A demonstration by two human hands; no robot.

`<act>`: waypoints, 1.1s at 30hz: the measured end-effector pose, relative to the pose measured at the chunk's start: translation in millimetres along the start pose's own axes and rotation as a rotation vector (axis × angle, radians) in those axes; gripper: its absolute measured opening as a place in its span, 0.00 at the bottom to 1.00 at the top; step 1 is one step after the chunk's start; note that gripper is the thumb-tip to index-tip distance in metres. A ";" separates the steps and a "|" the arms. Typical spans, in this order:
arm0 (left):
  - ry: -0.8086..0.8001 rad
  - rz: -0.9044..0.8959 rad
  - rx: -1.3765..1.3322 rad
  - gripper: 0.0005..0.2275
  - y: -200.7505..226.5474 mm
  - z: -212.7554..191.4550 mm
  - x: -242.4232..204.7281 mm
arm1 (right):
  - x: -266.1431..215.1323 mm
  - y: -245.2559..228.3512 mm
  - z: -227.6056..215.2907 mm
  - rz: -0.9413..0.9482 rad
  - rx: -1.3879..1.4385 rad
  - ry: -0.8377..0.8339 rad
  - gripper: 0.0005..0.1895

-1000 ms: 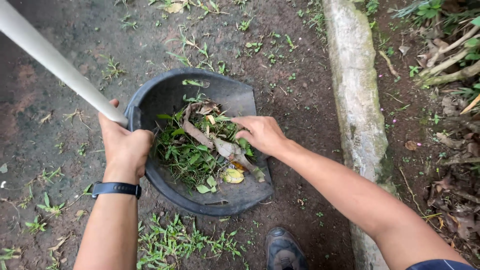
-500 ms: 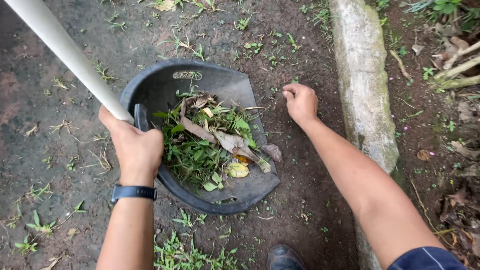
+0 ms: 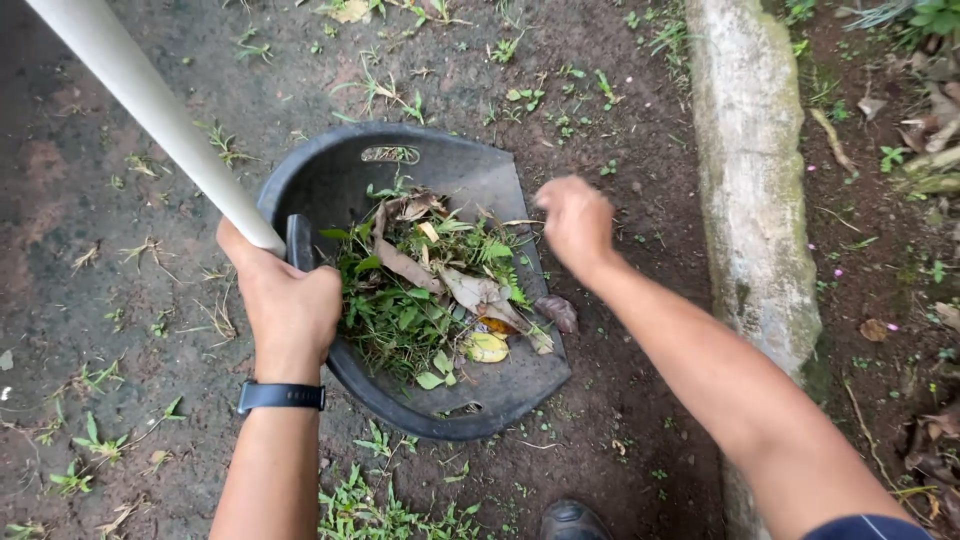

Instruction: Gathering fallen leaves, weeds, and organic garden waste from the ground and placing them into a dustpan/scoop.

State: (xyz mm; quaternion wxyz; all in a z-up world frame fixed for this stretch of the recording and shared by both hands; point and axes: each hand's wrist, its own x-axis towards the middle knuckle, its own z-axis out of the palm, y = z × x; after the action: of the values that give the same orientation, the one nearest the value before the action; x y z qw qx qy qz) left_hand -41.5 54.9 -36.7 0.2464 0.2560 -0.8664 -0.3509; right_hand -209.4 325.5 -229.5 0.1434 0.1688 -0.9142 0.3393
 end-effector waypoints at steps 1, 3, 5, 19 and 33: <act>-0.004 -0.015 -0.015 0.39 -0.5 0.3 0.0 | -13.4 -19.9 -11.4 -0.084 0.148 -0.064 0.14; -0.013 -0.023 -0.040 0.39 -7.0 0.8 -0.2 | -39.8 -55.9 -30.6 -0.168 0.285 -0.121 0.16; 0.000 0.045 -0.065 0.38 -19.0 2.1 0.3 | -64.6 -87.5 -45.9 -0.291 0.334 -0.456 0.21; 0.019 -0.154 -0.165 0.37 -19.5 -39.8 -34.7 | -127.2 -21.7 -87.3 0.115 -0.044 -0.254 0.10; 0.001 -0.170 -0.011 0.28 -39.1 -41.1 -41.0 | -110.0 -93.0 -69.7 0.015 0.225 -0.298 0.24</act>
State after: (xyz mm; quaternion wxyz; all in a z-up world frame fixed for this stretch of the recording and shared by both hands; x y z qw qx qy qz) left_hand 24.6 36.0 -49.5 0.2175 0.3274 -0.8396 -0.3750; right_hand -62.0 329.1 -167.0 -0.0158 0.2253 -0.8829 0.4117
